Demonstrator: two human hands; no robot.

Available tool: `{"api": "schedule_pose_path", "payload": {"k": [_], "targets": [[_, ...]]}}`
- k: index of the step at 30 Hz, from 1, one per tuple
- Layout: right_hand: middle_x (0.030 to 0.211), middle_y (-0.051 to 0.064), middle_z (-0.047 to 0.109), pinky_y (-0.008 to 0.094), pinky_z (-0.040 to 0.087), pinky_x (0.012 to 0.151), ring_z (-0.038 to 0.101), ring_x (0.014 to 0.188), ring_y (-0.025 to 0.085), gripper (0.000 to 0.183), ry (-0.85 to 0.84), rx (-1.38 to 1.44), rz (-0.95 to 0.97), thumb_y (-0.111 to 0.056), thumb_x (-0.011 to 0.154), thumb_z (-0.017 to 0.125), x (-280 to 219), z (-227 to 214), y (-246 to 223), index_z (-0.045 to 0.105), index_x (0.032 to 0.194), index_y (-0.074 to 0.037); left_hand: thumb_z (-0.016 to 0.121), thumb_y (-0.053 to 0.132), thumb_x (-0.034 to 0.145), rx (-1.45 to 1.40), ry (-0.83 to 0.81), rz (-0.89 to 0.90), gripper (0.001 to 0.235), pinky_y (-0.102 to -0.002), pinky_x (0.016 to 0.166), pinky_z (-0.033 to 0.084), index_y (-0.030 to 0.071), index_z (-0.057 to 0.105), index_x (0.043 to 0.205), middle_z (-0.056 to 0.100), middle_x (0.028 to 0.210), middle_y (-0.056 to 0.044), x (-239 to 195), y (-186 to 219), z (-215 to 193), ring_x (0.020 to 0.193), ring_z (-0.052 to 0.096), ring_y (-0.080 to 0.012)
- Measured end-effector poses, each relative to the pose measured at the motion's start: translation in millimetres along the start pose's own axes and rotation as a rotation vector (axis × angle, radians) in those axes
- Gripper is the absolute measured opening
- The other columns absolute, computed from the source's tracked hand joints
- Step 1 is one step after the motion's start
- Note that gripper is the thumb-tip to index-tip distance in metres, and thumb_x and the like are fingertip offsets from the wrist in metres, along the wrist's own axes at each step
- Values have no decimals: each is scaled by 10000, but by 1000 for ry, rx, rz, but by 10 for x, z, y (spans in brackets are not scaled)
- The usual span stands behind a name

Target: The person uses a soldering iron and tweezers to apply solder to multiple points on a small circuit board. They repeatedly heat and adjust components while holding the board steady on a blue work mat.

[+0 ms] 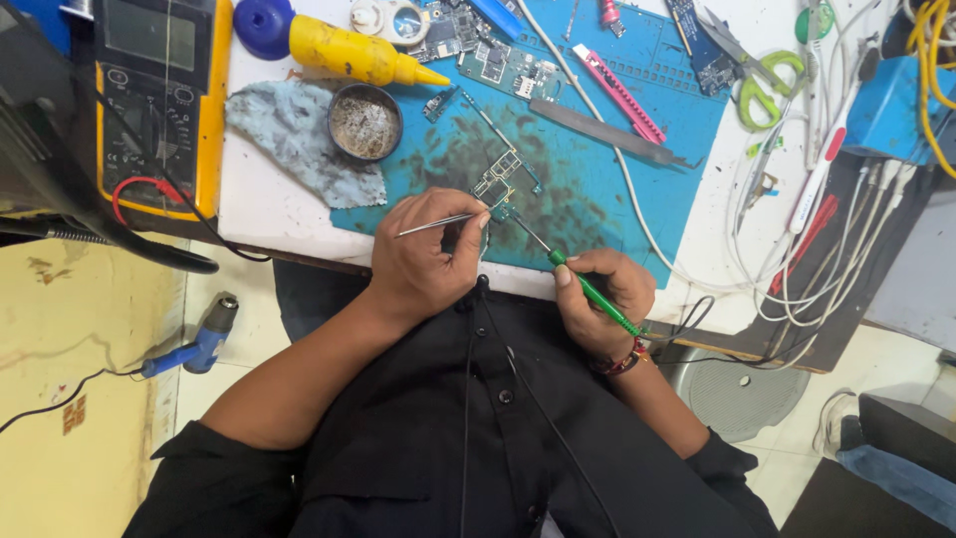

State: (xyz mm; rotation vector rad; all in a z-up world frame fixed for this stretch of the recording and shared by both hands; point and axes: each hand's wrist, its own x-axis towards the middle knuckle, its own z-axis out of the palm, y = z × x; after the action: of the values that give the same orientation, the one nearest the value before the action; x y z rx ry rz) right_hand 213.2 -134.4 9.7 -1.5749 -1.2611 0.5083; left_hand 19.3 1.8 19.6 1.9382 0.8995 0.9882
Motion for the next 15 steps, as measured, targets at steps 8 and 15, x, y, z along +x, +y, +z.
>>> {"api": "schedule_pose_path", "payload": {"k": [8, 15], "targets": [[828, 93, 699, 261, 506, 635, 685, 700, 161, 131, -14, -90, -93, 15, 894, 763, 60, 21, -48, 648, 948, -14, 739, 58, 937, 11, -14, -17, 120, -386, 742, 515, 85, 648, 1009, 721, 952, -62, -8, -18, 12, 810, 687, -272], [832, 90, 707, 261, 508, 620, 689, 689, 156, 128, -25, -104, -86, 8, 889, 767, 73, 24, -80, 658, 954, -13, 737, 57, 937, 15, -7, -2, 123, -380, 770, 523, 88, 649, 1017, 725, 964, -63, -10, -17, 13, 851, 706, -270]]}}
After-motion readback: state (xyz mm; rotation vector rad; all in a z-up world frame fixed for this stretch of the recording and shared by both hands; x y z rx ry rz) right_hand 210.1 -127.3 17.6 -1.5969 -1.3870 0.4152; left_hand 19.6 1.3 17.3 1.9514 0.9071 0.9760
